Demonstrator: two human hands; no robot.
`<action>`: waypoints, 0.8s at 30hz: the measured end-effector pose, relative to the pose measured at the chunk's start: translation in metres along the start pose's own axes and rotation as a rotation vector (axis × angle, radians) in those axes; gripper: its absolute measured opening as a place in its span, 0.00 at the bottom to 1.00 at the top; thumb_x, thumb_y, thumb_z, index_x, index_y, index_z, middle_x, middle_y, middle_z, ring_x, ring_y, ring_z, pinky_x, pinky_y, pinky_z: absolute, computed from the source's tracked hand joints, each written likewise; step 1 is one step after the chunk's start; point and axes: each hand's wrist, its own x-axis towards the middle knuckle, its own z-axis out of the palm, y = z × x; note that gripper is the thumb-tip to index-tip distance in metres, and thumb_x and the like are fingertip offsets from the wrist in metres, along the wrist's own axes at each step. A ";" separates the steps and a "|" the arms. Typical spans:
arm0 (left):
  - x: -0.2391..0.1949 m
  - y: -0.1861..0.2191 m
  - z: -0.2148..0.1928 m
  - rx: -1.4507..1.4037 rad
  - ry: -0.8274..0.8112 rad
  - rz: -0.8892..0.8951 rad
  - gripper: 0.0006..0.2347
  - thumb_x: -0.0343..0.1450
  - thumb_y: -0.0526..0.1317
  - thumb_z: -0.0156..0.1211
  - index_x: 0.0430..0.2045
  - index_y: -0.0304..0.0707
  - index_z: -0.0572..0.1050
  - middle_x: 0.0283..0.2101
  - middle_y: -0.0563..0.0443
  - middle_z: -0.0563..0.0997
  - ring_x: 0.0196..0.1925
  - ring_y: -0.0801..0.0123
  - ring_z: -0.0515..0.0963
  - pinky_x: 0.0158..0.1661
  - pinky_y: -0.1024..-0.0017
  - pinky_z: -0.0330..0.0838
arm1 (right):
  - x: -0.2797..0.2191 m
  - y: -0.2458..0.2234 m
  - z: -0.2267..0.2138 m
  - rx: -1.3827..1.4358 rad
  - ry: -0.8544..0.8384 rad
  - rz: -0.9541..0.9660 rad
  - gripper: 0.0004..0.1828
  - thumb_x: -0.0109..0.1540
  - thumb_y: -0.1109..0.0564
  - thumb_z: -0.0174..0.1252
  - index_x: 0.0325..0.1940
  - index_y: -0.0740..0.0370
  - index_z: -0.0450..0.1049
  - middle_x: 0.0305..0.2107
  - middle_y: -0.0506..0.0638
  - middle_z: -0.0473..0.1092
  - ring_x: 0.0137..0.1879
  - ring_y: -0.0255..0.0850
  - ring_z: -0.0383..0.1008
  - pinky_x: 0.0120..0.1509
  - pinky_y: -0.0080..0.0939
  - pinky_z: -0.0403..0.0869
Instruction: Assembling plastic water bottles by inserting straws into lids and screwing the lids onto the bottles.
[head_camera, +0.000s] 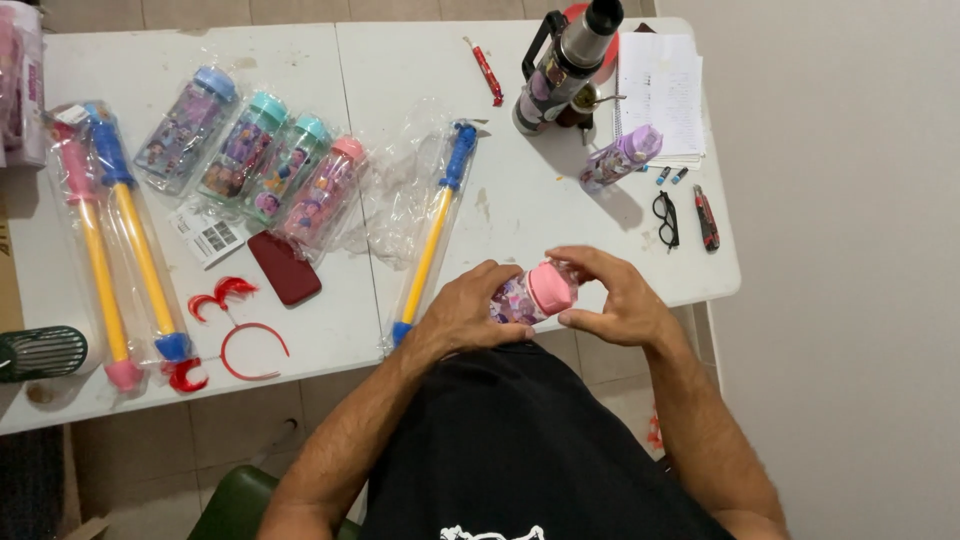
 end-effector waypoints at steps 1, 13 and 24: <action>0.000 -0.002 0.000 -0.002 -0.004 -0.004 0.36 0.55 0.56 0.73 0.57 0.46 0.70 0.47 0.43 0.75 0.51 0.43 0.79 0.51 0.51 0.73 | -0.002 0.007 0.001 0.003 -0.001 0.005 0.43 0.48 0.53 0.77 0.66 0.60 0.72 0.46 0.59 0.77 0.47 0.54 0.80 0.52 0.52 0.78; -0.002 -0.004 0.012 -0.941 -0.512 0.014 0.17 0.62 0.49 0.68 0.39 0.40 0.80 0.32 0.50 0.82 0.35 0.67 0.81 0.37 0.65 0.79 | 0.000 0.050 0.068 0.635 0.101 -0.117 0.40 0.44 0.48 0.81 0.50 0.74 0.74 0.41 0.68 0.78 0.49 0.51 0.81 0.56 0.52 0.78; 0.017 0.012 0.003 -0.253 -0.326 -0.373 0.28 0.55 0.58 0.70 0.44 0.40 0.77 0.40 0.40 0.82 0.49 0.49 0.82 0.46 0.57 0.73 | 0.007 0.106 0.105 0.937 0.437 0.193 0.33 0.44 0.64 0.75 0.50 0.74 0.70 0.34 0.71 0.76 0.39 0.51 0.82 0.45 0.45 0.81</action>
